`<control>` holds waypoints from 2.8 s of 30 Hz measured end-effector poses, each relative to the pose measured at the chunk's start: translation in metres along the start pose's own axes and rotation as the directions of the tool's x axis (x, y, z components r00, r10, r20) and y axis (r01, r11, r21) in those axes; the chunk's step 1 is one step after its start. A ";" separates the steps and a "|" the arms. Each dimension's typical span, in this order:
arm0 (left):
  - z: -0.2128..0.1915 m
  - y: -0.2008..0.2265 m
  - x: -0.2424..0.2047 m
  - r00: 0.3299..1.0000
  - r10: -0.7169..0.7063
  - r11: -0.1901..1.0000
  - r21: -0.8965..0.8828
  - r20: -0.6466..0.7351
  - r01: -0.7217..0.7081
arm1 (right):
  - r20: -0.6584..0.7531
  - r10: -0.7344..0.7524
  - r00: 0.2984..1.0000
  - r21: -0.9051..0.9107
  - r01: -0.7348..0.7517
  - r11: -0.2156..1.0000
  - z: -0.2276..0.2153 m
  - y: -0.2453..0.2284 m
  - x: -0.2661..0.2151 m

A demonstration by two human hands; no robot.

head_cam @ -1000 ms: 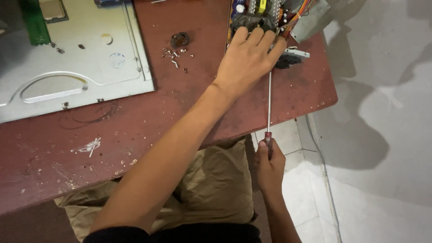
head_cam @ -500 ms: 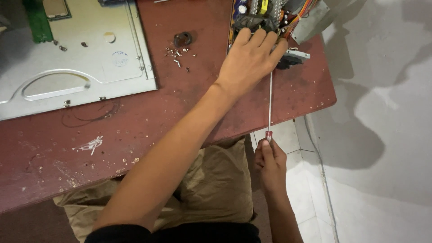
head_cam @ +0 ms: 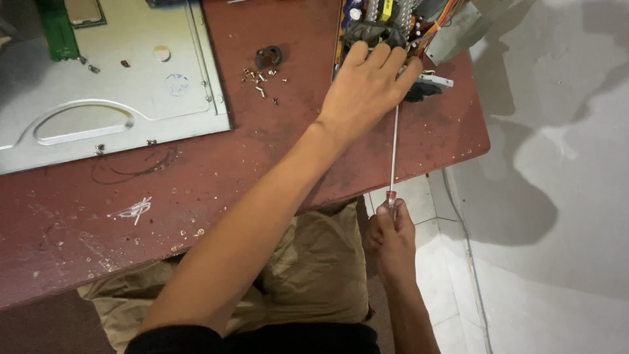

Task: The person uses a screwdriver to remove screws from a white metal panel and then proceeds to unscrew and manipulate components inside a computer power supply unit. The workspace includes a motherboard, hard drive, and other computer parts laid out on a reddish table.

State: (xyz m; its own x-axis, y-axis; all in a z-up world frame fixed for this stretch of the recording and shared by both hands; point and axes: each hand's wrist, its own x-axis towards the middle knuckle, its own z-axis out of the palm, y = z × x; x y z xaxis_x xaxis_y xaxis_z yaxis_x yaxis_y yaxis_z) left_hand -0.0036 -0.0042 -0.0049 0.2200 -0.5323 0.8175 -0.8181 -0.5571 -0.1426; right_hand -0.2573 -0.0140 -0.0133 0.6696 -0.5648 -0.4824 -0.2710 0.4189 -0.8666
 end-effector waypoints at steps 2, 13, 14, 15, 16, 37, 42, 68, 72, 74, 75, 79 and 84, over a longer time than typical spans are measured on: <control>-0.001 0.002 0.002 0.999 -0.016 0.999 -0.029 0.039 0.017 | -0.032 -0.024 0.999 -0.162 0.019 0.987 0.004 -0.006 -0.003; -0.062 0.028 -0.015 0.978 -0.150 0.985 -0.061 0.142 0.159 | -0.094 0.110 0.989 -0.123 -0.121 0.985 -0.019 0.004 -0.042; -0.066 0.028 -0.015 0.973 -0.157 0.985 -0.038 0.167 0.166 | -0.188 0.135 0.973 -0.298 -0.188 0.936 -0.019 -0.004 -0.046; -0.065 0.028 -0.016 0.974 -0.156 0.986 -0.038 0.164 0.164 | -0.188 0.133 0.973 -0.297 -0.185 0.937 -0.024 -0.003 -0.046; -0.064 0.028 -0.017 0.962 -0.141 0.986 -0.049 0.235 0.156 | -0.184 0.091 0.979 -0.296 -0.144 0.944 -0.030 -0.002 -0.046; -0.088 -0.008 0.045 0.320 0.154 0.833 -0.297 0.935 0.467 | -0.235 -0.073 0.969 -0.485 -0.052 0.873 -0.025 -0.015 -0.054; -0.083 0.002 0.038 0.286 0.128 0.845 -0.256 0.950 0.470 | 0.081 0.192 0.978 0.141 -0.202 0.969 -0.067 0.021 -0.025; -0.088 -0.008 0.011 0.504 0.120 0.505 -0.490 0.855 0.711 | -0.120 0.146 0.982 -0.148 -0.163 0.976 -0.075 0.012 -0.010; -0.101 -0.011 0.020 0.408 0.134 0.489 -0.419 0.903 0.765 | -0.185 0.030 0.982 -0.213 -0.070 0.974 -0.080 0.014 -0.024; -0.102 -0.014 0.021 0.404 0.150 0.501 -0.422 0.902 0.755 | -0.269 0.039 0.962 -0.329 -0.130 0.935 -0.067 -0.001 -0.028; -0.102 -0.015 0.022 0.407 0.151 0.503 -0.424 0.901 0.753 | -0.269 0.036 0.962 -0.328 -0.127 0.936 -0.066 -0.002 -0.028; -0.107 -0.015 0.024 0.387 0.172 0.498 -0.419 0.906 0.759 | -0.042 0.207 0.977 -0.075 -0.210 0.975 -0.077 0.017 -0.023; -0.105 -0.014 0.022 0.402 0.158 0.531 -0.421 0.902 0.736 | -0.208 0.273 0.939 0.104 -0.256 0.961 -0.052 0.019 -0.033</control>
State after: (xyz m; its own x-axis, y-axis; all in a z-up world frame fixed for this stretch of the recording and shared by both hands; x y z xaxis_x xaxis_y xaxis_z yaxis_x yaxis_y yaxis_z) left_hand -0.0435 0.0589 0.0737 0.4384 -0.8769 -0.1970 -0.4960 -0.4189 0.7606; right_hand -0.3205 -0.0243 -0.0207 0.4113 -0.5639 -0.7161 -0.3602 0.6212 -0.6960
